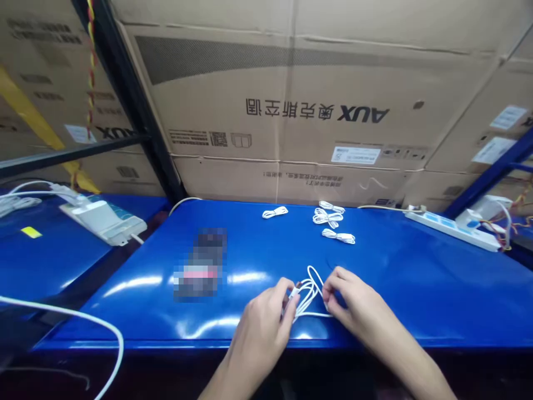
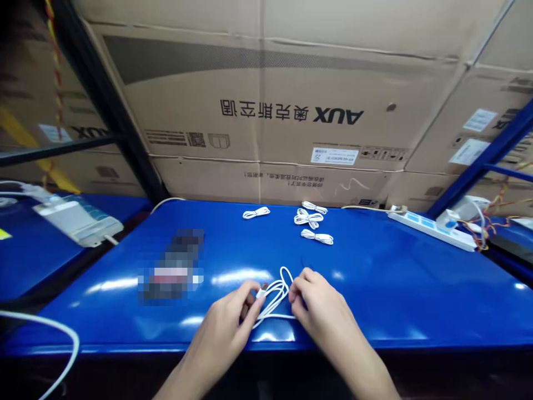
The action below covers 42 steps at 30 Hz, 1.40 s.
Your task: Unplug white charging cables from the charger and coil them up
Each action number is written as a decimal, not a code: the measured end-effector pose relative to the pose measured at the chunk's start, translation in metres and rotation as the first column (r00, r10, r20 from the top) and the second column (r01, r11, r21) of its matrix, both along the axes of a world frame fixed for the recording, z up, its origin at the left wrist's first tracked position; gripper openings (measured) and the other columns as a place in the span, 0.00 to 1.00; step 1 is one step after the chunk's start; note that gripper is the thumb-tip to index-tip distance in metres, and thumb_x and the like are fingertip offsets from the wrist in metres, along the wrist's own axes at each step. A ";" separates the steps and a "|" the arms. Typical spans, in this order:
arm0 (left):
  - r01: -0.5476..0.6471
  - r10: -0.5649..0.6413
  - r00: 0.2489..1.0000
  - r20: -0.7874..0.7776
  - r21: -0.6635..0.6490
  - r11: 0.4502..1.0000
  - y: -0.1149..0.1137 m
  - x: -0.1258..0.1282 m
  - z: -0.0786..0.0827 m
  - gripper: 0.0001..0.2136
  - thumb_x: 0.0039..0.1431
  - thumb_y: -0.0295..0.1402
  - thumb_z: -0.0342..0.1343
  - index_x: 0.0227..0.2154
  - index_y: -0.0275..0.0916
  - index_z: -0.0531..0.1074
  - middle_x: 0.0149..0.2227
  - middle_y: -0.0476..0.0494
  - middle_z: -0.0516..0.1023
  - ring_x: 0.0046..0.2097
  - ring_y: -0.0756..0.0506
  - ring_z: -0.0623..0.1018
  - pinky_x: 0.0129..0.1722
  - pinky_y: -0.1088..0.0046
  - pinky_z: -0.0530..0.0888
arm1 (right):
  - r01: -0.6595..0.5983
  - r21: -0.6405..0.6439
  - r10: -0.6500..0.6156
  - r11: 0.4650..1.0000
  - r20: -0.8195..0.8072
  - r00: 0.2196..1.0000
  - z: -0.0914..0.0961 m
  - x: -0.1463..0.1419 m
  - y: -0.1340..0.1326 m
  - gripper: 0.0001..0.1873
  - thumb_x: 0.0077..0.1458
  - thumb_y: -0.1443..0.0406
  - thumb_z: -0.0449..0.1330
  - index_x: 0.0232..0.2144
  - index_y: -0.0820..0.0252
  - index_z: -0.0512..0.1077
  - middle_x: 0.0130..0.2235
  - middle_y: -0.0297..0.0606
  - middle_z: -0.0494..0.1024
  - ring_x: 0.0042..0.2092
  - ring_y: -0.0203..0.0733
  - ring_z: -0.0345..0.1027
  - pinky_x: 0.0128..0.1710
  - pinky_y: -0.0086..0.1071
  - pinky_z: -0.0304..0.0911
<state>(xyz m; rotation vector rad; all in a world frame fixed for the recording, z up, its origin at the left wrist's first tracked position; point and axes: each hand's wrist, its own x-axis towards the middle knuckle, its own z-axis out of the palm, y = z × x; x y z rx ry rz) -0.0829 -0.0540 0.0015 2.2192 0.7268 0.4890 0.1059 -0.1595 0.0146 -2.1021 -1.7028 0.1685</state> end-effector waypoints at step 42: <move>0.043 0.104 0.976 0.192 -0.632 0.774 0.019 0.001 -0.002 0.14 0.59 0.38 0.59 0.45 0.35 0.72 0.28 0.45 0.82 0.30 0.45 0.80 0.28 0.73 0.72 | 0.389 0.066 -0.113 0.919 -0.900 0.421 -0.031 -0.009 -0.003 0.31 0.50 0.49 0.69 0.50 0.61 0.74 0.35 0.42 0.80 0.34 0.48 0.78 0.31 0.37 0.76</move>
